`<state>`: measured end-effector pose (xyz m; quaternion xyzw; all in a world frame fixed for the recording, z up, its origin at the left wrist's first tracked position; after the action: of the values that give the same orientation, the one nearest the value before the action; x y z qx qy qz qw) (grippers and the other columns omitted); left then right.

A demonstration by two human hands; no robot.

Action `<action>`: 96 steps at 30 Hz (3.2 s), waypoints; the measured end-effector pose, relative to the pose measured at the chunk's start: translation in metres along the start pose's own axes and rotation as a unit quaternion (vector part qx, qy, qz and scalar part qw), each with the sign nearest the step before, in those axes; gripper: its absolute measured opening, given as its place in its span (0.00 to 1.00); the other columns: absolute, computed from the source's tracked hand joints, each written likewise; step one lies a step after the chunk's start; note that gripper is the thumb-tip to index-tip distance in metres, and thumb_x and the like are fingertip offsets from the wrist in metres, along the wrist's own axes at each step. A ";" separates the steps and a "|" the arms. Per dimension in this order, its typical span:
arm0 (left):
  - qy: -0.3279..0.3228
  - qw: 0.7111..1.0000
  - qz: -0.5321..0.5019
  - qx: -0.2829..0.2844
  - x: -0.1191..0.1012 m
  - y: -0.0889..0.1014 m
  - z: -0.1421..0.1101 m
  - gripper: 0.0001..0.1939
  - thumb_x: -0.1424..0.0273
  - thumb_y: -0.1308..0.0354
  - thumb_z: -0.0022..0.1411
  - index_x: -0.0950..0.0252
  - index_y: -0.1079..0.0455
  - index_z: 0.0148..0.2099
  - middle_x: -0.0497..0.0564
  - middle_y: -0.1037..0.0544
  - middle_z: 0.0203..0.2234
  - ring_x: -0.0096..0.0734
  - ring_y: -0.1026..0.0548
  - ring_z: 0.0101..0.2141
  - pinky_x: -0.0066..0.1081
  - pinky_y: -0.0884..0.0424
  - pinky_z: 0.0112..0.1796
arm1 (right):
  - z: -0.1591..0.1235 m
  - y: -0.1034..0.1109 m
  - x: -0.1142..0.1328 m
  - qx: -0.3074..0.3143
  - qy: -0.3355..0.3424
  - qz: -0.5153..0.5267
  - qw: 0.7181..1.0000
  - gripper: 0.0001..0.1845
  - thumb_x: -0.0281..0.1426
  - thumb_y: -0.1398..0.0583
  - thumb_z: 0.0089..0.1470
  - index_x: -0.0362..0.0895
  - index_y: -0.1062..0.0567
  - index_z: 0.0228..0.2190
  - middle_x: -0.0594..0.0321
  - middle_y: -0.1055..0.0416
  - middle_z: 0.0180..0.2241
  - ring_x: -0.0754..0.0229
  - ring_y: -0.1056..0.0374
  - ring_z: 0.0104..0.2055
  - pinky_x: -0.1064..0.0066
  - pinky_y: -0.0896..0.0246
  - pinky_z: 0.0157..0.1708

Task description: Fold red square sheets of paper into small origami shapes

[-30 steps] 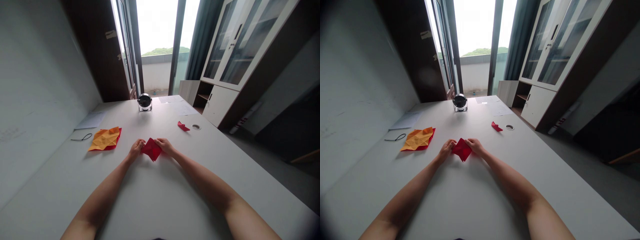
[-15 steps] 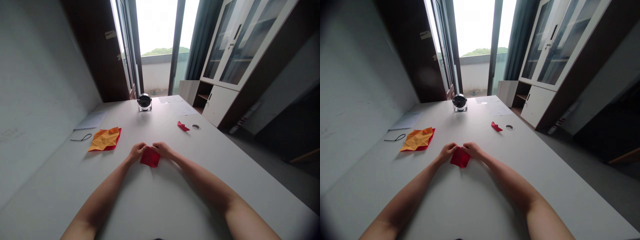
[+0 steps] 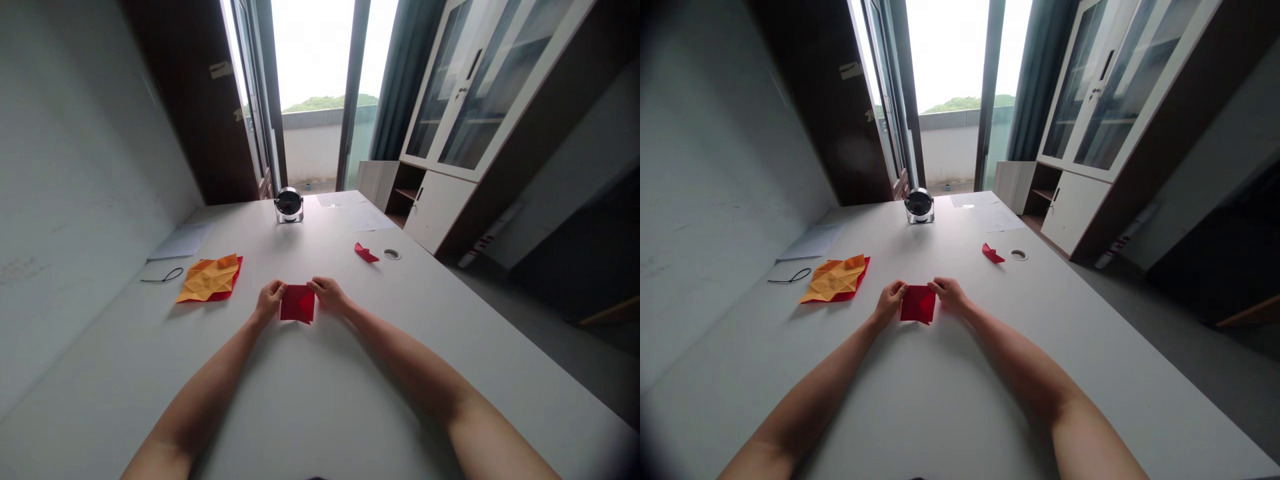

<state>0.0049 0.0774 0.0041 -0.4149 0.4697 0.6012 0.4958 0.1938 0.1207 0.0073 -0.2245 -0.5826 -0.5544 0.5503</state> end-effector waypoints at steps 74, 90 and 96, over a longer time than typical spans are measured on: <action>0.007 0.991 -0.097 0.090 -0.007 -0.015 -0.004 0.15 0.63 0.34 0.56 0.67 0.26 0.42 0.53 0.21 0.33 0.32 0.24 0.33 0.30 0.30 0.36 | 0.001 -0.007 -0.004 0.017 0.000 0.083 0.996 0.15 0.39 0.38 0.53 0.44 0.29 0.40 0.65 0.28 0.30 0.62 0.34 0.29 0.72 0.41 0.29; 0.009 0.992 -0.072 0.101 -0.003 -0.017 -0.006 0.29 0.60 0.35 0.58 0.64 0.32 0.59 0.55 0.19 0.36 0.34 0.23 0.34 0.30 0.31 0.35 | 0.005 -0.005 -0.011 0.008 0.006 0.049 0.999 0.16 0.43 0.39 0.54 0.44 0.24 0.37 0.67 0.30 0.23 0.64 0.37 0.25 0.74 0.45 0.24; 0.024 0.993 -0.050 0.104 -0.001 -0.020 -0.007 0.25 0.56 0.37 0.58 0.66 0.29 0.54 0.53 0.20 0.32 0.33 0.23 0.32 0.28 0.31 0.33 | 0.003 -0.006 -0.003 0.010 0.029 0.047 0.998 0.16 0.44 0.38 0.53 0.43 0.26 0.32 0.66 0.31 0.25 0.64 0.39 0.26 0.74 0.46 0.27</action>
<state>0.0252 0.0720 0.0000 -0.3984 0.5204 0.5130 0.5544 0.1883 0.1228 0.0025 -0.2298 -0.5607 -0.5285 0.5945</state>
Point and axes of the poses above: each hand's wrist, its own z-axis towards the middle knuckle, its own y-axis out of the back of the hand, x = y × z, the point moved 8 cm from there along z, towards the middle knuckle
